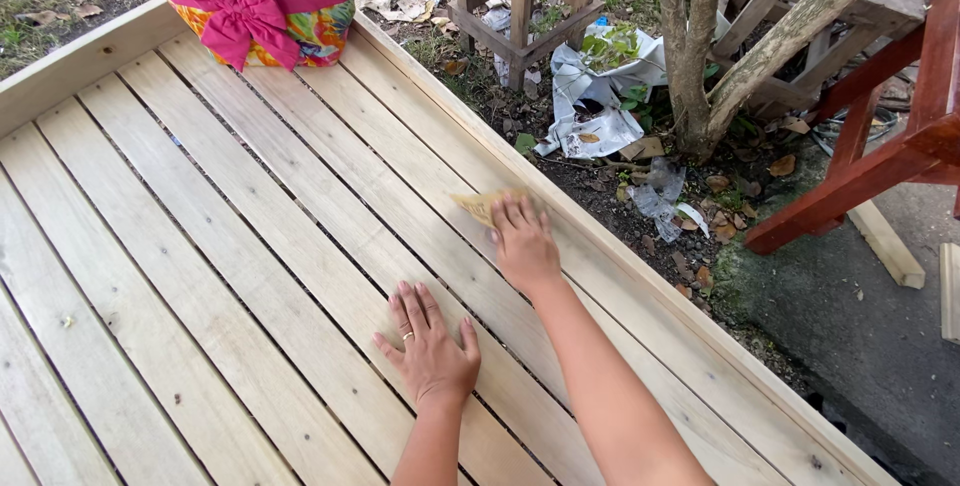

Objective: The person sands a slatted wooden bench outdoors, rubbing a sanding sponge and sandpaper back and forth across the seat slats and then along the backrest rail, occasionally running a hand over the wood between passes.

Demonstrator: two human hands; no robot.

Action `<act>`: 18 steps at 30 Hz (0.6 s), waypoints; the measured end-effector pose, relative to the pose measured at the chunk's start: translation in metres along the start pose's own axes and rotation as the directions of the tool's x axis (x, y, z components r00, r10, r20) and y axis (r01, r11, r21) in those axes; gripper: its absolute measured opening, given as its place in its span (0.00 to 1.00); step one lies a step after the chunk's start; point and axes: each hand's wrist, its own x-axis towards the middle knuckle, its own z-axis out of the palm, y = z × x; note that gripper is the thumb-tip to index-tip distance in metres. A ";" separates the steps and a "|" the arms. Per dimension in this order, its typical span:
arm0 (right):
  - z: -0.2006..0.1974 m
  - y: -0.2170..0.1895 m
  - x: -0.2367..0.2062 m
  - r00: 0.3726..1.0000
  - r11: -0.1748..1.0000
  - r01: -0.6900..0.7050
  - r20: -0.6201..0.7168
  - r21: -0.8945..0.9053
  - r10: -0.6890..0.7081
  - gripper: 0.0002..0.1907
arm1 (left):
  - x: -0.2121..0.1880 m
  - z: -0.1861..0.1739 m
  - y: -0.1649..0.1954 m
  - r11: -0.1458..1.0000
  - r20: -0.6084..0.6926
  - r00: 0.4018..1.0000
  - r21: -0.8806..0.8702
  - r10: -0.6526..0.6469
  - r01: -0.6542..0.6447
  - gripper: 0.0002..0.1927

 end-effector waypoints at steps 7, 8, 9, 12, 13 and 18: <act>-0.014 0.038 -0.016 0.996 0.998 0.059 0.066 0.016 -0.060 0.28 | 0.001 -0.003 -0.001 1.000 -0.008 1.000 -0.013 0.004 -0.004 0.45; -0.022 0.057 -0.045 0.995 0.999 0.022 0.095 0.031 -0.025 0.28 | 0.001 -0.003 -0.001 1.000 -0.003 1.000 -0.018 0.005 -0.005 0.45; -0.033 0.078 -0.081 0.995 1.000 -0.002 0.101 0.005 0.002 0.27 | 0.001 -0.003 -0.001 1.000 0.004 1.000 -0.024 0.006 -0.006 0.45; -0.064 0.129 -0.195 0.995 0.996 -0.085 0.040 -0.021 0.086 0.28 | -0.001 -0.002 -0.001 0.999 0.000 1.000 -0.045 0.011 -0.011 0.45; -0.073 0.141 -0.229 0.983 0.984 -0.176 0.042 -0.011 0.176 0.29 | -0.002 -0.001 -0.001 0.999 -0.011 1.000 -0.052 0.012 -0.013 0.45; -0.062 0.132 -0.298 0.949 0.952 -0.301 0.083 -0.063 0.305 0.32 | 0.002 0.008 -0.004 0.999 -0.022 1.000 -0.046 0.016 -0.017 0.45</act>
